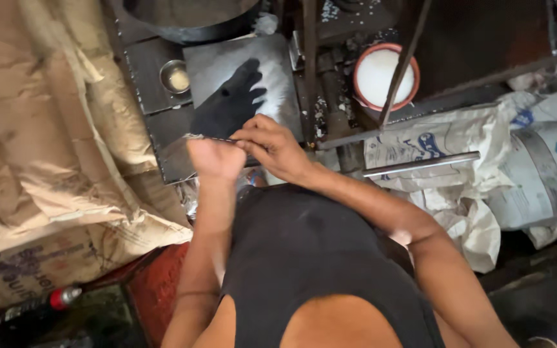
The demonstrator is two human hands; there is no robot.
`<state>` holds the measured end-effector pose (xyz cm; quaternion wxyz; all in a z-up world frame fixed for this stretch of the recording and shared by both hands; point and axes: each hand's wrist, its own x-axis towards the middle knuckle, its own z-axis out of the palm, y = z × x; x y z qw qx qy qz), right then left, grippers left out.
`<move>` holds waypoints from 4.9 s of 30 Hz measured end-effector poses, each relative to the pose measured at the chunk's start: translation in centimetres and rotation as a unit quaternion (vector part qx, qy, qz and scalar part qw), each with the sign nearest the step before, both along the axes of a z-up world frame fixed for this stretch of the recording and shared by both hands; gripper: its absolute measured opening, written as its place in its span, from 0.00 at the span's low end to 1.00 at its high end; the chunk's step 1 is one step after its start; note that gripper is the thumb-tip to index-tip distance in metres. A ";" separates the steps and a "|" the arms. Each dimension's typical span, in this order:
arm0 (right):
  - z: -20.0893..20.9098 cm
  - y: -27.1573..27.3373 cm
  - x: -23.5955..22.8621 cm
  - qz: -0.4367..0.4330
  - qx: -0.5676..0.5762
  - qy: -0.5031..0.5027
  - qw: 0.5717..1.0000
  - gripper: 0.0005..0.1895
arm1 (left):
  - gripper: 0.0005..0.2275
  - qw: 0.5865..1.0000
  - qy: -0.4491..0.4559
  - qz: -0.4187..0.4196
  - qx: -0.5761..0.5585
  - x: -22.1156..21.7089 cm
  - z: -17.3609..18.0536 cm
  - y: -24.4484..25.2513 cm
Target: The person operates a manual machine by turning a crank and placing a metal block into the mechanism. The person wears a glove on the left hand and repeatedly cycles the block through the machine.
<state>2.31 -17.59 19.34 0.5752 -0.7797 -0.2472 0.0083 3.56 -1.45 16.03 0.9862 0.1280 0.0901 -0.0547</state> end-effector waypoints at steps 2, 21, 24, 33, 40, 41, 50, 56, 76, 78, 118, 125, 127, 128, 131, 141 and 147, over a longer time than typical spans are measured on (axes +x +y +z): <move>0.3 0.0 0.0 0.025 0.036 0.033 0.998 0.08 | 0.18 0.998 -0.001 0.041 0.047 0.1 -2.2 -1.2; 0.3 0.4 -1.4 0.116 -0.063 -0.016 0.991 0.08 | 0.18 0.998 -0.015 -0.039 0.051 -1.8 -8.9 -3.0; 0.7 0.6 -1.5 0.137 -0.091 -0.028 0.986 0.08 | 0.18 0.997 -0.021 -0.053 0.051 -0.9 -8.6 -3.7; 1.2 2.0 -1.9 0.122 -0.090 -0.031 0.988 0.09 | 0.18 0.997 -0.023 -0.057 0.050 -0.2 -7.6 -3.2; 1.6 2.8 -2.0 0.124 -0.122 -0.033 0.984 0.10 | 0.18 0.995 -0.011 -0.069 0.067 0.9 -7.4 -2.4; 1.7 2.9 -1.9 0.125 -0.121 -0.032 0.984 0.10 | 0.18 0.996 -0.005 -0.062 0.071 0.9 -7.3 -2.1; 2.8 3.7 -2.0 0.144 -0.056 -0.077 0.985 0.06 | 0.18 0.996 -0.008 -0.054 0.074 0.6 -3.7 1.5; 3.4 3.3 -1.7 0.122 -0.041 -0.121 0.984 0.06 | 0.18 0.993 -0.042 -0.088 0.069 1.7 0.3 1.1; 1.8 1.0 -3.5 -0.110 -0.089 -0.219 0.965 0.33 | 0.18 0.988 -0.060 -0.050 0.130 0.7 2.9 -1.0; 1.9 0.2 -3.8 -0.127 -0.056 -0.215 0.967 0.42 | 0.18 0.987 -0.061 -0.060 0.138 -0.1 3.1 -1.7; -1.6 -4.5 0.3 0.307 0.140 -0.392 0.856 0.10 | 0.18 0.845 -0.277 -0.192 0.416 -9.0 2.6 -16.6; -4.2 -4.7 -0.2 0.178 -0.069 -0.329 0.925 0.10 | 0.18 0.841 -0.268 -0.265 0.388 -6.9 1.9 -13.3; -5.1 -5.7 -0.4 0.099 -0.123 -0.285 0.946 0.09 | 0.18 0.842 -0.248 -0.293 0.379 -5.8 0.0 -10.6; -5.7 -6.7 -1.0 0.044 -0.130 -0.253 0.958 0.07 | 0.18 0.845 -0.225 -0.308 0.374 -5.7 -1.1 -9.1; -7.5 -10.4 -1.3 -0.125 -0.147 -0.172 0.966 0.04 | 0.18 0.853 -0.132 -0.329 0.383 -3.2 -5.3 -4.3; -13.7 -15.6 2.4 -0.450 -0.171 -0.064 0.874 0.08 | 0.23 0.712 -0.083 -0.183 0.673 10.9 -21.2 -7.3; -13.7 -15.3 2.0 -0.439 -0.186 -0.088 0.875 0.07 | 0.22 0.653 -0.076 -0.214 0.723 18.6 -20.5 -11.4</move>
